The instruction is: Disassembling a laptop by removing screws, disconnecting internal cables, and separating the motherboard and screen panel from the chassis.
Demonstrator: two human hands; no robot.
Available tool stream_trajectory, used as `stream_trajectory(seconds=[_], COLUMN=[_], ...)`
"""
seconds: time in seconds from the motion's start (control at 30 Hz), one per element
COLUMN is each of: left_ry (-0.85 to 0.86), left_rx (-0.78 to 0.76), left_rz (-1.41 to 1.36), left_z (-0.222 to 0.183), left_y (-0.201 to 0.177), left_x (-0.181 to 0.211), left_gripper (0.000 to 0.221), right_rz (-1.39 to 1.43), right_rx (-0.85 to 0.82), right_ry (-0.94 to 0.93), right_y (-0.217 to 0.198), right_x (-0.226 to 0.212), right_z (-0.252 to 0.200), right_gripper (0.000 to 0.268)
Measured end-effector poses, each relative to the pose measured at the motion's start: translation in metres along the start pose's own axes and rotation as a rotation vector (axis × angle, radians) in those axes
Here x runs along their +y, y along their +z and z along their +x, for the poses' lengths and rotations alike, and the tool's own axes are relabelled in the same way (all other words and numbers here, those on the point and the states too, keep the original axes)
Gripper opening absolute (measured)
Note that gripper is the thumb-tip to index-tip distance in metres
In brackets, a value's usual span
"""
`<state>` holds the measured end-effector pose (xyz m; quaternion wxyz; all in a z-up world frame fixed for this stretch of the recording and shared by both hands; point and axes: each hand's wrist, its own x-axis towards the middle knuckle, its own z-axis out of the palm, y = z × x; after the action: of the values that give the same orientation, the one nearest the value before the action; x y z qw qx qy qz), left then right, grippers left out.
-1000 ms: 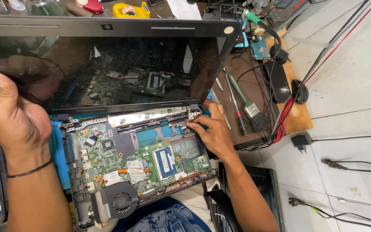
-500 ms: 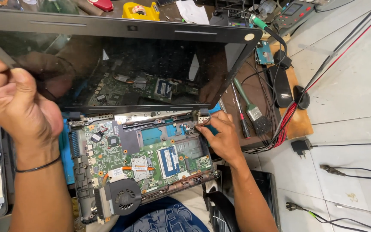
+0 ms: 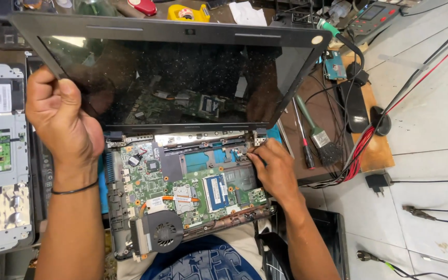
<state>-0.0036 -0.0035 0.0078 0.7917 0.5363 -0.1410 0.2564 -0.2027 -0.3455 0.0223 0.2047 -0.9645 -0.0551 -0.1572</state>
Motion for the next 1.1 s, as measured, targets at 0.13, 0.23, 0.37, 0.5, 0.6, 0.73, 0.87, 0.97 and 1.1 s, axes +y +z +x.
stream_trajectory(seconds=[0.13, 0.23, 0.37, 0.5, 0.6, 0.73, 0.87, 0.97, 1.1], left_ry=[-0.005, -0.033, -0.033, -0.001, 0.004, -0.010, 0.012, 0.034, 0.048], left_rx=[-0.021, 0.002, -0.009, -0.014, -0.002, 0.025, 0.055, 0.068, 0.066], left_rz=[-0.018, -0.043, -0.034, -0.019, -0.013, -0.007, -0.010, -0.004, -0.009], left_z=[-0.001, -0.002, -0.003, -0.001, 0.000, -0.001, -0.002, -0.002, 0.000], left_y=[0.003, 0.005, 0.005, 0.004, 0.004, 0.002, 0.004, 0.003, 0.005], left_x=[0.000, -0.002, 0.000, -0.001, 0.001, -0.003, -0.004, -0.005, 0.003], left_gripper=[0.029, 0.026, 0.030, 0.028, 0.029, 0.029, 0.028, 0.025, 0.023], right_rz=[0.103, 0.130, 0.317, 0.818, 0.876, 0.759, 0.759, 0.775, 0.952], right_rx=[-0.009, 0.061, -0.023, -0.088, -0.060, -0.030, -0.122, -0.129, -0.197], right_ry=[0.269, 0.273, 0.332, 0.379, 0.406, 0.440, 0.589, 0.604, 0.651], right_y=[0.016, 0.009, -0.012, -0.012, -0.011, -0.008, -0.010, -0.003, -0.006], right_x=[0.006, -0.004, -0.012, -0.009, -0.002, -0.010, -0.012, -0.008, -0.004], right_z=[-0.010, -0.003, 0.006, 0.005, 0.006, 0.013, 0.018, 0.020, 0.021], right_gripper=[0.018, 0.014, 0.013, 0.006, 0.012, 0.008, 0.011, 0.009, 0.021])
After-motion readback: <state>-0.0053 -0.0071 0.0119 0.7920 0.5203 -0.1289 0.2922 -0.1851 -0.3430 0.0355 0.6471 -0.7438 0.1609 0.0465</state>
